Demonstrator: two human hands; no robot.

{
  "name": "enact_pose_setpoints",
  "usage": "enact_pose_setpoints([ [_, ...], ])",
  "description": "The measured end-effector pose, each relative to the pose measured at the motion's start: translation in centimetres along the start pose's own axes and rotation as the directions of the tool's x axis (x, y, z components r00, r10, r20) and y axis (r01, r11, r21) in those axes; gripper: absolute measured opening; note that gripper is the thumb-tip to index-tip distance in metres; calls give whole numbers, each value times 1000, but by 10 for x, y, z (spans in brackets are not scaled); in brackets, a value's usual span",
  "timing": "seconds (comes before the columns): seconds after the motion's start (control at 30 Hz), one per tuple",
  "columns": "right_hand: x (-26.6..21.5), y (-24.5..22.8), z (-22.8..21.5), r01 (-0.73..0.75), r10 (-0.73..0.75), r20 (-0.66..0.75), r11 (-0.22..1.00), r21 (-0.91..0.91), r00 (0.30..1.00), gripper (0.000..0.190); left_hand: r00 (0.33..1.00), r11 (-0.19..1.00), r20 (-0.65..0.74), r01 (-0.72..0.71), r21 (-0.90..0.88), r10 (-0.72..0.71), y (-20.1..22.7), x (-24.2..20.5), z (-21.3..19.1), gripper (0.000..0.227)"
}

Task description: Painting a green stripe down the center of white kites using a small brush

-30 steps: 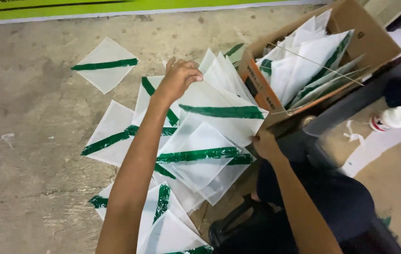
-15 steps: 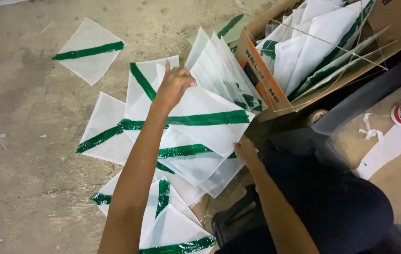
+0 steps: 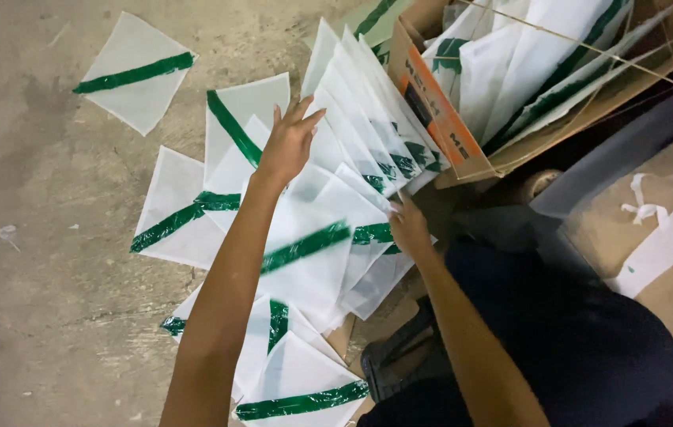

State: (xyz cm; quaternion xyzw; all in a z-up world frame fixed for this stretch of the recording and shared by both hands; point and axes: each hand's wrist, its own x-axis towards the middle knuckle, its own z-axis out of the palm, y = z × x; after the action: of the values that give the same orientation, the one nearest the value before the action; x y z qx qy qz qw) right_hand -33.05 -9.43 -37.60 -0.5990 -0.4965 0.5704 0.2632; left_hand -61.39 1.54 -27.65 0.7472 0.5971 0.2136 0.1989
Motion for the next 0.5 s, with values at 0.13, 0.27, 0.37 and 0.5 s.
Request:
enact_pose_setpoints([
  [0.13, 13, -26, -27, 152, -152, 6, 987, 54, 988, 57, 986, 987, -61, -158, -13, 157, 52, 24, -5, 36],
  [0.27, -21, -100, -95, 333, -331, -28, 939, 82, 943, 51, 928, 920, -83, -371, -127, 363, 155, 47, -7, 37],
  [0.37, -57, -118, -162, 496, -480, -183, 866, 55, 858, 37, 869, 863, -103, -493, -111, 484, 232, 51, -4, 37],
  [0.5, -135, -135, -260, 496, -395, -321, 791, 357, 861, 48, 795, 776, -90, -605, -178, 599, 344, 52, 11, 37],
])
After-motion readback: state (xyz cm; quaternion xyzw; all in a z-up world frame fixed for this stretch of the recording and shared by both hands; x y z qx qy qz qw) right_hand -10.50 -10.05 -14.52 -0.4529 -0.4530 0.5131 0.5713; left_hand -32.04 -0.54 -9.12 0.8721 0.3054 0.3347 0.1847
